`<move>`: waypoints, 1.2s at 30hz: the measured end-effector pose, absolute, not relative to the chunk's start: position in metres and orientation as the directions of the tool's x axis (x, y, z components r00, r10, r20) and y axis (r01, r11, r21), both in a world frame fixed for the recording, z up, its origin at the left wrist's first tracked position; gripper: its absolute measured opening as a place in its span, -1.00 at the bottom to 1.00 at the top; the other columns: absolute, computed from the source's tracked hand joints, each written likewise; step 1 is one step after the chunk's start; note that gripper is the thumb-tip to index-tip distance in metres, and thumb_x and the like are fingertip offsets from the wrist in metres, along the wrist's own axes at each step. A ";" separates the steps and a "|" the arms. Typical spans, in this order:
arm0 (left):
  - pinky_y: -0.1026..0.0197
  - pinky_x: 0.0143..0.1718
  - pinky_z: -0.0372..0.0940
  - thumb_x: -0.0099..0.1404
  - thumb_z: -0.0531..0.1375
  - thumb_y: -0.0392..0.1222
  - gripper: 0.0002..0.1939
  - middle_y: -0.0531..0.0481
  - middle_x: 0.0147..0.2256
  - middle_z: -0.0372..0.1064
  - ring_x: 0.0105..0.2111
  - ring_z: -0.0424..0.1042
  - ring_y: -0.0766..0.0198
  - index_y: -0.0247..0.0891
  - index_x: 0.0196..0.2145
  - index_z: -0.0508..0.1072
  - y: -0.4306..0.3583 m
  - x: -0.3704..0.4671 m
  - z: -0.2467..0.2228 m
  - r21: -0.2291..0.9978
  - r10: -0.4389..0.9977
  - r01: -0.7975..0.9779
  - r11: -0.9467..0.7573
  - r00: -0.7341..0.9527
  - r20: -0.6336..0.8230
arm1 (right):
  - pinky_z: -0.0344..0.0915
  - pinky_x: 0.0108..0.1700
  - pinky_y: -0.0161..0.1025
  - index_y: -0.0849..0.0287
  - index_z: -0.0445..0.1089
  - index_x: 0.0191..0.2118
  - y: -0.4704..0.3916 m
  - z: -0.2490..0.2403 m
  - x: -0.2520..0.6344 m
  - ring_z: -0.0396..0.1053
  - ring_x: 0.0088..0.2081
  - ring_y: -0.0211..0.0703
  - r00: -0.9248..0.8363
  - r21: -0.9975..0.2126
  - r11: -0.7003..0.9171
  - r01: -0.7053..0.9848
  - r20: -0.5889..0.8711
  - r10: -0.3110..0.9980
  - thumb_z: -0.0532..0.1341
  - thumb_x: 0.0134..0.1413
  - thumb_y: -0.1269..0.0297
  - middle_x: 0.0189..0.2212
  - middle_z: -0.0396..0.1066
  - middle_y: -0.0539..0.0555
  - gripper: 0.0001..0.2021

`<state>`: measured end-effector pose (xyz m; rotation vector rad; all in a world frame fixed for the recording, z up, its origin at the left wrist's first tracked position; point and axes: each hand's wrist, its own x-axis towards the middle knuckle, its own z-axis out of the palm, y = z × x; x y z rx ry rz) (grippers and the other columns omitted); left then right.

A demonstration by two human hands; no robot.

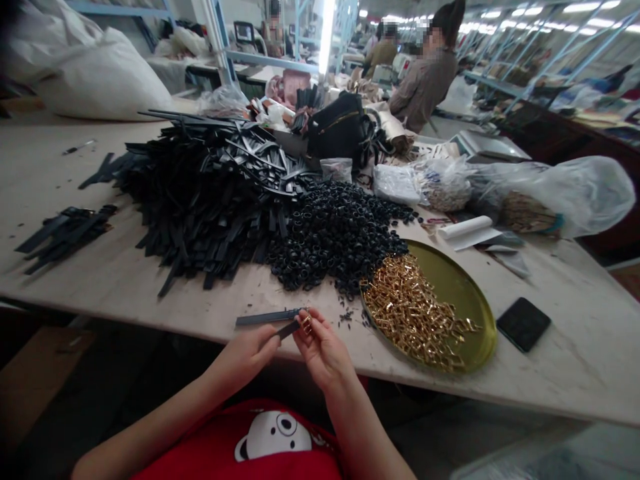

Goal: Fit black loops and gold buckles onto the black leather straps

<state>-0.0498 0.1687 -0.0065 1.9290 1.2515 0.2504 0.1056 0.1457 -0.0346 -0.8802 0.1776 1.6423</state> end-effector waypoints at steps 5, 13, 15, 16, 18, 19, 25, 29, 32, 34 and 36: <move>0.31 -0.53 -0.05 0.27 -0.08 -0.12 -0.71 0.04 -0.55 0.32 -0.54 0.27 0.29 -0.24 -0.49 0.33 0.172 -0.050 -0.016 0.672 0.812 0.707 -0.218 0.514 -0.277 | 0.40 -0.23 -0.22 0.16 0.37 -0.34 0.151 -0.036 0.102 0.48 -0.33 -0.22 -0.068 -0.273 -0.348 -0.897 -0.692 0.719 0.15 -0.07 0.61 -0.43 0.52 0.01 -0.79; 0.31 -0.53 -0.03 0.27 -0.08 -0.13 -0.71 0.02 -0.51 0.37 -0.52 0.28 0.29 -0.24 -0.45 0.37 0.175 -0.048 -0.019 0.712 0.774 0.665 -0.224 0.566 -0.285 | 0.37 -0.19 -0.36 0.18 0.41 -0.35 0.148 -0.036 0.093 0.45 -0.26 -0.27 0.101 -0.487 -0.275 -0.829 -0.614 0.783 0.24 -0.11 0.43 -0.34 0.50 0.03 -0.88; 0.31 -0.54 -0.05 0.27 -0.08 -0.13 -0.70 0.03 -0.52 0.36 -0.54 0.26 0.30 -0.25 -0.46 0.37 0.175 -0.045 -0.020 0.721 0.782 0.668 -0.186 0.545 -0.303 | 0.35 -0.17 -0.36 0.17 0.41 -0.33 0.145 -0.037 0.089 0.44 -0.24 -0.26 0.170 -0.560 -0.226 -0.797 -0.568 0.805 0.28 -0.15 0.35 -0.33 0.49 0.02 -0.84; 0.31 -0.55 -0.05 0.27 -0.08 -0.13 -0.70 0.04 -0.51 0.36 -0.54 0.26 0.31 -0.26 -0.45 0.37 0.175 -0.043 -0.020 0.730 0.786 0.663 -0.168 0.537 -0.307 | 0.34 -0.15 -0.35 0.17 0.41 -0.33 0.143 -0.037 0.086 0.43 -0.23 -0.26 0.190 -0.584 -0.213 -0.784 -0.551 0.813 0.29 -0.15 0.31 -0.32 0.48 0.02 -0.82; 0.31 -0.53 -0.02 0.27 -0.07 -0.13 -0.71 0.04 -0.48 0.38 -0.51 0.28 0.31 -0.26 -0.43 0.37 0.174 -0.041 -0.019 0.764 0.791 0.628 -0.148 0.539 -0.290 | 0.32 -0.13 -0.33 0.16 0.40 -0.31 0.139 -0.036 0.082 0.42 -0.21 -0.25 0.204 -0.625 -0.205 -0.753 -0.518 0.831 0.29 -0.15 0.25 -0.31 0.47 0.02 -0.79; 0.32 -0.50 0.01 0.27 -0.07 -0.14 -0.72 0.04 -0.45 0.38 -0.48 0.29 0.30 -0.26 -0.41 0.38 0.173 -0.040 -0.018 0.788 0.791 0.598 -0.145 0.549 -0.270 | 0.32 -0.13 -0.32 0.15 0.38 -0.28 0.138 -0.036 0.080 0.41 -0.22 -0.25 0.197 -0.647 -0.213 -0.732 -0.501 0.843 0.29 -0.14 0.24 -0.30 0.47 0.02 -0.77; 0.33 -0.48 0.13 0.23 0.01 -0.09 -0.75 0.05 -0.45 0.35 -0.49 0.28 0.33 -0.29 -0.23 0.32 0.163 -0.040 -0.013 0.912 0.761 0.403 0.071 0.569 -0.310 | 0.31 -0.30 -0.29 0.07 0.23 -0.11 0.124 -0.031 0.075 0.38 -0.38 -0.26 0.185 -0.796 -0.239 -0.556 -0.398 0.898 0.26 -0.10 0.22 -0.29 0.43 -0.02 -0.63; 0.37 -0.62 0.06 0.21 0.02 0.01 -0.72 0.12 -0.57 0.26 -0.62 0.17 0.41 -0.28 -0.34 0.26 0.156 -0.044 -0.013 0.910 0.748 0.379 0.171 0.551 -0.370 | 0.26 -0.30 -0.33 0.16 0.33 -0.33 0.112 -0.030 0.081 0.32 -0.39 -0.27 0.209 -0.895 -0.231 -0.381 -0.327 0.922 0.25 -0.08 0.18 -0.43 0.39 -0.05 -0.80; 0.39 -0.70 -0.03 0.22 -0.01 0.02 -0.72 0.13 -0.59 0.24 -0.70 0.08 0.46 -0.28 -0.40 0.21 0.153 -0.043 -0.013 0.906 0.700 0.331 0.264 0.580 -0.416 | 0.23 -0.37 -0.34 0.18 0.31 -0.40 0.106 -0.030 0.086 0.29 -0.45 -0.29 0.192 -0.912 -0.246 -0.328 -0.319 0.928 0.23 -0.06 0.14 -0.51 0.34 -0.06 -0.80; 0.39 -0.70 -0.01 0.21 -0.01 -0.02 -0.74 0.11 -0.57 0.26 -0.71 0.08 0.48 -0.29 -0.41 0.21 0.151 -0.042 -0.012 0.902 0.676 0.290 0.319 0.597 -0.431 | 0.21 -0.42 -0.35 0.19 0.29 -0.42 0.104 -0.031 0.088 0.26 -0.51 -0.31 0.159 -0.900 -0.262 -0.349 -0.332 0.930 0.19 -0.01 0.12 -0.56 0.31 -0.07 -0.78; 0.39 -0.68 0.03 0.18 0.01 -0.04 -0.76 0.09 -0.55 0.28 -0.71 0.11 0.48 -0.30 -0.42 0.22 0.149 -0.041 -0.010 0.901 0.681 0.262 0.345 0.591 -0.433 | 0.18 -0.48 -0.35 0.19 0.26 -0.42 0.103 -0.033 0.088 0.22 -0.56 -0.33 0.121 -0.882 -0.284 -0.376 -0.351 0.929 0.15 0.02 0.10 -0.60 0.26 -0.08 -0.77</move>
